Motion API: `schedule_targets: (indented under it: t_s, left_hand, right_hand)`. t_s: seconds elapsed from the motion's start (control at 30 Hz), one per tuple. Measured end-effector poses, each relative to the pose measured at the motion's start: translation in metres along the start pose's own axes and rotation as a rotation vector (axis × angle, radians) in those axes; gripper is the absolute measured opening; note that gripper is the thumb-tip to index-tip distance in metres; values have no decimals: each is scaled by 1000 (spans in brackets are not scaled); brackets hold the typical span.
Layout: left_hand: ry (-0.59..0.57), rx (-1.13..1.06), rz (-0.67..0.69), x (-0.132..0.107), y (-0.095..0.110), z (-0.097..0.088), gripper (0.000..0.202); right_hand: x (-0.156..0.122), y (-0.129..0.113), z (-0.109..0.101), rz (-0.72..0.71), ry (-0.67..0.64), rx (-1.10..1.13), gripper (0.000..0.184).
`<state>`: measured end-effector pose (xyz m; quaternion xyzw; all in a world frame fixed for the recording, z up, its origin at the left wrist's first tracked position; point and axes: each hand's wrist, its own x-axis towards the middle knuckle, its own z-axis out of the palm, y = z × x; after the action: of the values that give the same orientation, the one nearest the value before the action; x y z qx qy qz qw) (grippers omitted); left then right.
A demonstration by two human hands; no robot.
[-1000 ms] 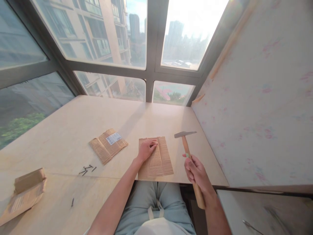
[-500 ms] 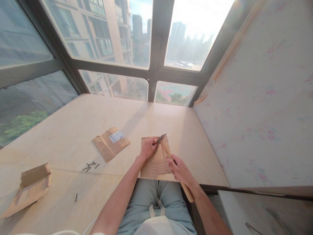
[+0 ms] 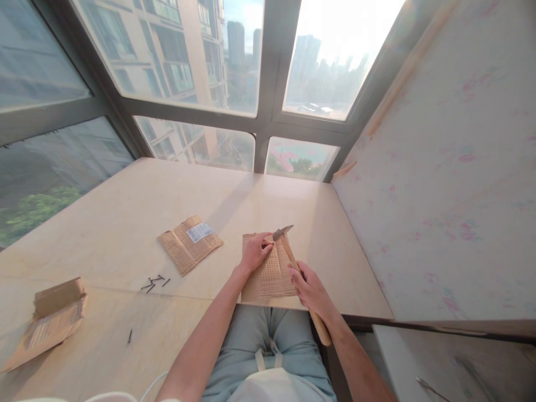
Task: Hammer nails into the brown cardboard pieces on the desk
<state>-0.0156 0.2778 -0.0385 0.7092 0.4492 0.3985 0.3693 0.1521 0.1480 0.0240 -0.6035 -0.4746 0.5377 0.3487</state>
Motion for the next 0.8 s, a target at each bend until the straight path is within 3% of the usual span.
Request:
schedule_targets:
  t_s: [0.57, 0.8]
  left_hand:
    - [-25, 20, -7, 2, 1, 0, 38]
    - [-25, 8, -6, 1, 2, 0, 38]
  right_hand:
    - [1, 6, 0, -9, 0, -42, 28]
    - [1, -2, -5, 32, -16, -101, 27]
